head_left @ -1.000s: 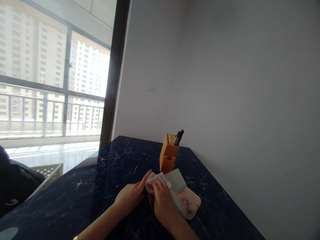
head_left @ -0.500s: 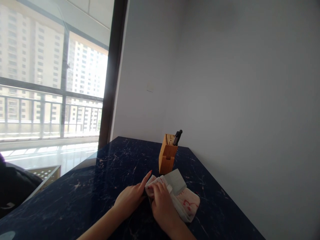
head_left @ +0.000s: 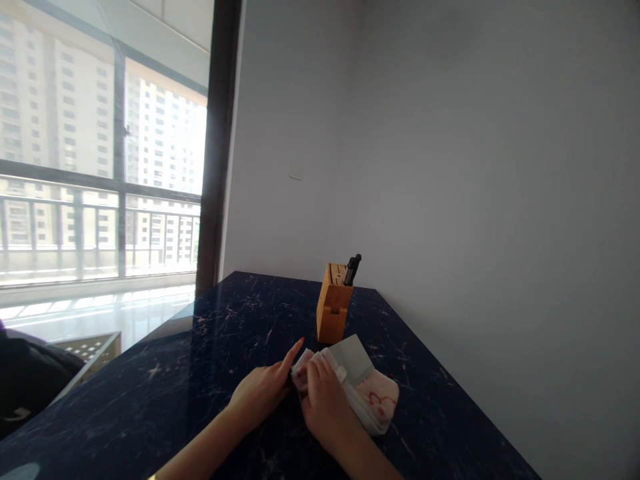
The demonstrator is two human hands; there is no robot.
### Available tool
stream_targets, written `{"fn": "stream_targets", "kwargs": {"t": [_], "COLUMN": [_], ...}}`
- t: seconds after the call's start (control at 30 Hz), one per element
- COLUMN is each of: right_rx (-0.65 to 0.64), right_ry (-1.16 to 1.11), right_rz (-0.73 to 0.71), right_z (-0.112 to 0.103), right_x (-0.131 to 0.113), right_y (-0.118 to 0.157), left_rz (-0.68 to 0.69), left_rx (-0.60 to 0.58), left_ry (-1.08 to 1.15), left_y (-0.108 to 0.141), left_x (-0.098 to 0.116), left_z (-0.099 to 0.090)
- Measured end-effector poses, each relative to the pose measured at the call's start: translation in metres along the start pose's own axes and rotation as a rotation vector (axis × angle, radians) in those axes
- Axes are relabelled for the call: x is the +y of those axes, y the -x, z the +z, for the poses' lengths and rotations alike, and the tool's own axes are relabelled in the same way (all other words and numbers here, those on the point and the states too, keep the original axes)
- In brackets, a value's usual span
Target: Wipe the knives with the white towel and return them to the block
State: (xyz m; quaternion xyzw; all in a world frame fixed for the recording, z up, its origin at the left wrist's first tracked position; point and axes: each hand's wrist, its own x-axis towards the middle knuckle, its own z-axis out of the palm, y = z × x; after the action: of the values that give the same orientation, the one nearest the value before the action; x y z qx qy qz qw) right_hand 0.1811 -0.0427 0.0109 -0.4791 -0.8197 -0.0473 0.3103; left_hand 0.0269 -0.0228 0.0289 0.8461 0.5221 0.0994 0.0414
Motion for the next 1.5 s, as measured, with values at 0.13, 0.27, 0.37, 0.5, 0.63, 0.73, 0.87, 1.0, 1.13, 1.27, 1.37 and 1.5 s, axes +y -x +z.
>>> {"fn": "stream_targets", "kwargs": {"t": [0.13, 0.27, 0.37, 0.5, 0.63, 0.73, 0.87, 1.0, 1.13, 1.27, 1.37, 1.5], "right_rx": [0.027, -0.008, -0.007, 0.02, 0.017, 0.022, 0.04, 0.073, 0.07, 0.007, -0.001, 0.045], "right_ry": [0.004, -0.014, -0.016, -0.016, -0.019, -0.013, -0.008, 0.018, 0.114, 0.132, 0.097, 0.103], "right_rz": [-0.048, -0.019, 0.008, -0.025, -0.054, -0.02, -0.013, -0.003, -0.003, -0.055, -0.053, 0.04], "right_z": [0.003, -0.002, -0.004, -0.004, -0.004, -0.001, 0.001, -0.004, -0.002, 0.002, -0.005, -0.02], "right_x": [-0.001, -0.002, -0.004, -0.009, -0.009, -0.008, -0.003, 0.002, 0.001, -0.008, -0.008, 0.002], "right_y": [-0.004, -0.001, 0.001, -0.001, -0.001, 0.0, 0.0, -0.003, -0.002, 0.002, 0.002, -0.003], "left_rz": [0.006, -0.023, -0.007, 0.051, 0.072, 0.072, 0.066, 0.058, 0.054, 0.066, 0.057, 0.05], "left_rx": [0.003, -0.011, 0.001, 0.067, 0.097, 0.093, 0.079, 0.081, 0.075, 0.08, 0.085, 0.087], "left_ry": [-0.011, -0.013, -0.007, 0.002, 0.004, 0.006, 0.011, 0.004, 0.006, 0.034, 0.024, 0.002], "left_y": [0.0, 0.002, 0.001, 0.0, -0.002, -0.002, -0.003, -0.002, -0.002, -0.002, -0.002, -0.001], "left_x": [0.001, 0.004, 0.003, -0.001, -0.004, -0.004, -0.003, -0.002, -0.002, -0.002, -0.002, -0.002], "left_z": [0.0, -0.003, -0.003, 0.001, 0.006, 0.007, 0.007, 0.005, 0.005, 0.005, 0.005, 0.005]}}
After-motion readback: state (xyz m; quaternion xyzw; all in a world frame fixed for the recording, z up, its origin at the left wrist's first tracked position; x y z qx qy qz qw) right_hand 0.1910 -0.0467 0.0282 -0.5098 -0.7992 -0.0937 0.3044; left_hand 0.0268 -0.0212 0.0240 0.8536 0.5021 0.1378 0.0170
